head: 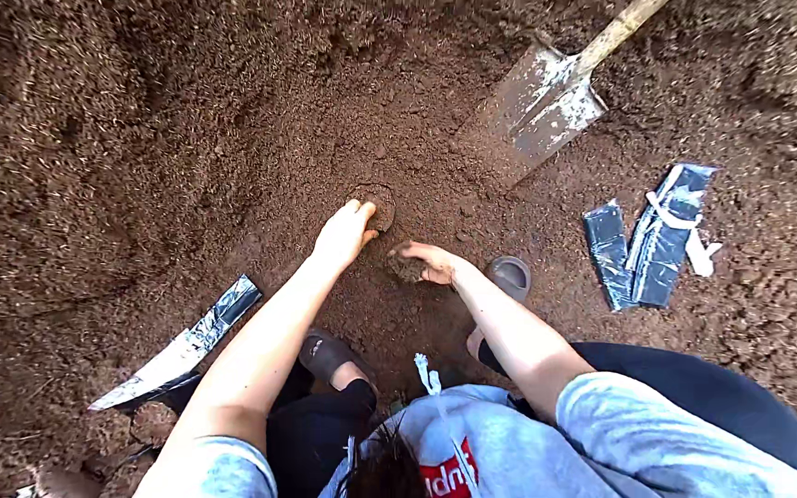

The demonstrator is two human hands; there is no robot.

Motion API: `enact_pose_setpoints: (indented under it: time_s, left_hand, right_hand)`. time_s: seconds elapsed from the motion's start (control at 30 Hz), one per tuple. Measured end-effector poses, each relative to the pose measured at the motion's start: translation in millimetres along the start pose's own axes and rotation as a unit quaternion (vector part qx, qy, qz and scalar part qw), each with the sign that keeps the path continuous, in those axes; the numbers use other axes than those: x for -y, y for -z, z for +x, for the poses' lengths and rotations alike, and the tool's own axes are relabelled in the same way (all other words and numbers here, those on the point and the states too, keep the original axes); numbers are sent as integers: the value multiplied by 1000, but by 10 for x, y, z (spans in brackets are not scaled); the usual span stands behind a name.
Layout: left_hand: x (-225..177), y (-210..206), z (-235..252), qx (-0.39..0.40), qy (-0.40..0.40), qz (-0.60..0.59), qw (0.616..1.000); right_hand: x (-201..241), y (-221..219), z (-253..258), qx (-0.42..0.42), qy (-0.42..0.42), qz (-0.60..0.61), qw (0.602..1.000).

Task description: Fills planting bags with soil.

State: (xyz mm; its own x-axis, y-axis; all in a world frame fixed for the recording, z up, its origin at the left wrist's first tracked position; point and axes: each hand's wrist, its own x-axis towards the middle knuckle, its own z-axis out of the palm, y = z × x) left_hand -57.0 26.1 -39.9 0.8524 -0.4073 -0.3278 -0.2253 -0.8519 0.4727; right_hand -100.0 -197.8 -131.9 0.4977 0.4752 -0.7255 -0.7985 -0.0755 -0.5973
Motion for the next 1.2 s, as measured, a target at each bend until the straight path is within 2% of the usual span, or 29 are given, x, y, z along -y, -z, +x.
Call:
enact_pose_setpoints:
  time_s: [0.1, 0.2, 0.3, 0.37, 0.47, 0.57, 0.63, 0.73, 0.8, 0.87, 0.93, 1.0, 1.07, 1.13, 1.2]
  left_hand:
    - [80, -9, -64, -46, -24, -63, 997]
    - [169, 159, -177, -85, 30, -112, 990]
    - [287, 326, -262, -88, 98, -119, 984]
    - [365, 364, -318, -94, 121, -112, 982]
    - [499, 336, -368, -84, 154, -104, 979]
    - [657, 230, -369, -97, 139, -114, 979]
    - [670, 184, -345, -104, 129, -135, 977]
    - [640, 137, -282, -108, 125, -194, 967]
    - [607, 80, -250, -97, 137, -239, 956]
    - [558, -11, -222, -55, 164, -281, 944]
    - [492, -136, -188, 1, 186, -329, 926]
    - [396, -261, -148, 37, 187, -367, 911]
    - [293, -324, -113, 25, 177, -370, 912]
    - [199, -272, -126, 9, 177, -335, 925]
    - [119, -227, -170, -7, 165, -319, 933]
  right_hand:
    - [395, 1, -245, -1, 78, 75, 994]
    - [789, -153, -301, 16, 188, 71, 980]
    - [1143, -415, -240, -32, 252, 16, 967]
    - [1289, -549, -148, -88, 265, -43, 959]
    - [1371, -653, -40, -153, 237, -182, 942]
    - [1377, -678, 40, -205, 196, -322, 903]
    - [1366, -699, 27, -238, 202, -341, 887]
    - [1349, -695, 47, -209, 284, -303, 885]
    - [1356, -659, 57, -157, 323, -312, 880]
    - [1403, -639, 35, -108, 360, -331, 866]
    - [1491, -696, 13, -104, 413, -330, 842]
    - [1589, -762, 54, -138, 479, -355, 791]
    - [1681, -843, 164, -221, 514, -449, 697]
    - [1647, -871, 399, -292, 475, -599, 574]
    - [1414, -796, 713, -256, 404, -734, 481]
